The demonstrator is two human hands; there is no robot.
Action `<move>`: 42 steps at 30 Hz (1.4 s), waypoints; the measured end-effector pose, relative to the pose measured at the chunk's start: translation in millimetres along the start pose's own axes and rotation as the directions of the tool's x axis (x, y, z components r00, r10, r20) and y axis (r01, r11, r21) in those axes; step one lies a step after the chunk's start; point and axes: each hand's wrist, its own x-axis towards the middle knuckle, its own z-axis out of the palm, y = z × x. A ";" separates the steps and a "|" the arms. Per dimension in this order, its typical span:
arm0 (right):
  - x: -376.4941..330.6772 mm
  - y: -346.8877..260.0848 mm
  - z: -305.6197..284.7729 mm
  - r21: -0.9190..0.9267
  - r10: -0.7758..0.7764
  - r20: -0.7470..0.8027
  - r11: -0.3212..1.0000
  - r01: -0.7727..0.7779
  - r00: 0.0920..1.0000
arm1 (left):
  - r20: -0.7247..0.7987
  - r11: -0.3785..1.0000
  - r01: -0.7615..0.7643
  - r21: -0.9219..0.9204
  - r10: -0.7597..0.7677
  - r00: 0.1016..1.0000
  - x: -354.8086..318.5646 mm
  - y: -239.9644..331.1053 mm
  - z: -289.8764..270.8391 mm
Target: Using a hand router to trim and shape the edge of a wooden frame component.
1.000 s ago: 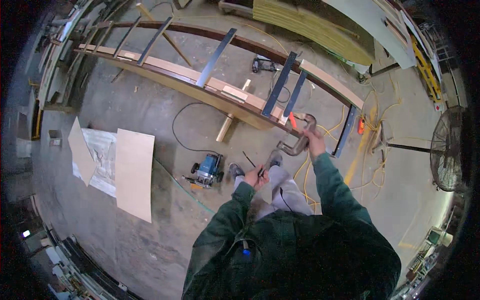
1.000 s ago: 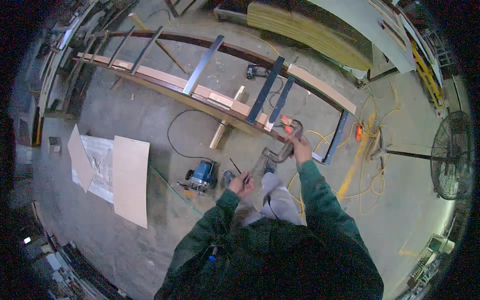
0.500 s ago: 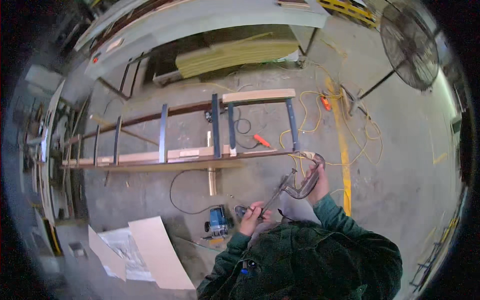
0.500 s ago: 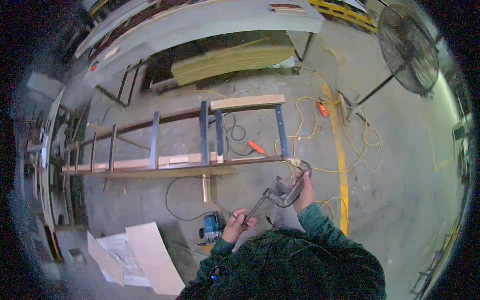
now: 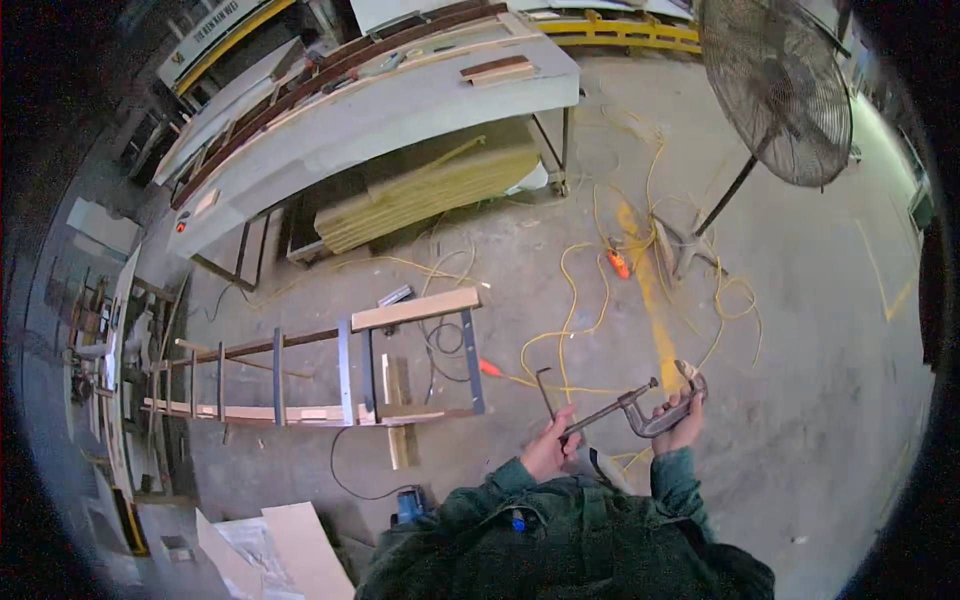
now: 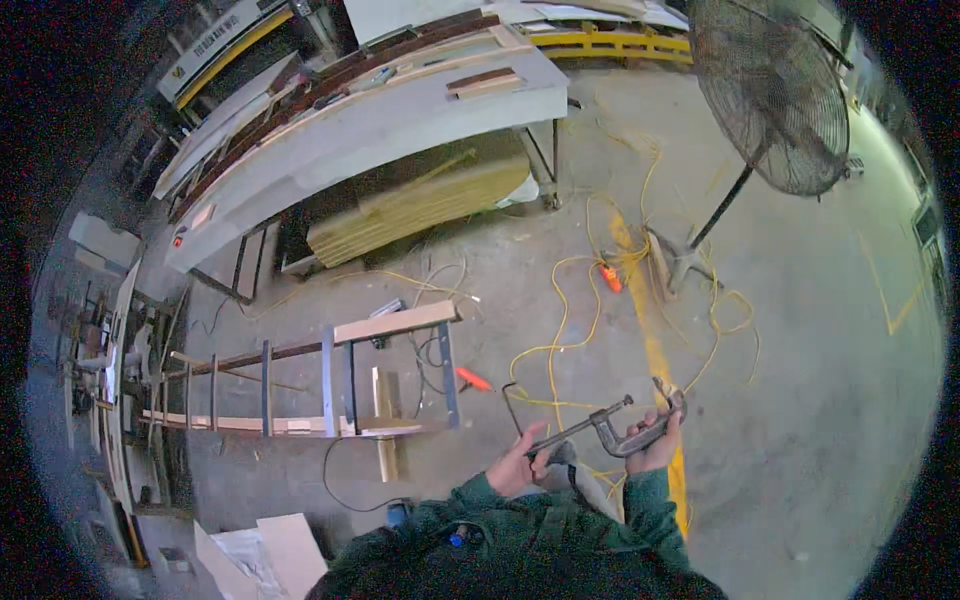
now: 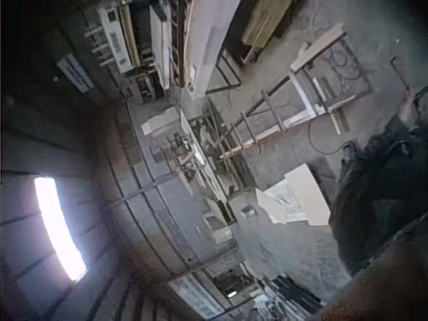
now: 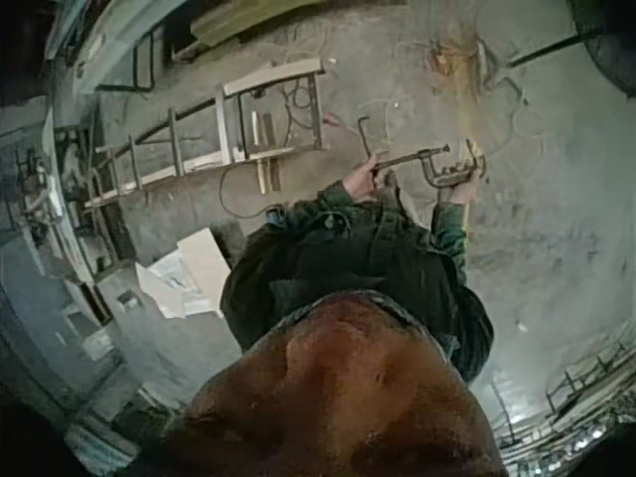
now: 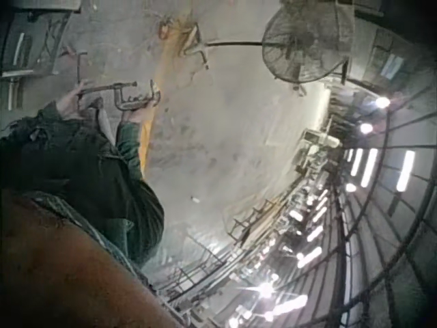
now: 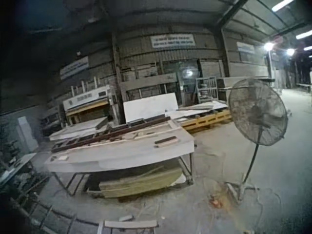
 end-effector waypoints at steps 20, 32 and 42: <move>255.7 -35.5 255.9 -0.039 -0.153 0.125 0.986 0.159 0.980 | -0.197 0.966 -0.228 0.122 0.249 0.948 286.2 215.0 30.1; 420.4 69.9 478.4 -0.218 0.117 0.346 0.975 -0.041 0.931 | -0.271 0.934 -0.353 0.048 0.352 0.896 356.3 435.4 -4.4; 642.0 178.8 684.7 -0.161 0.193 0.812 0.981 -0.107 0.551 | -0.271 0.766 -0.611 0.202 0.643 0.716 480.3 682.1 -48.0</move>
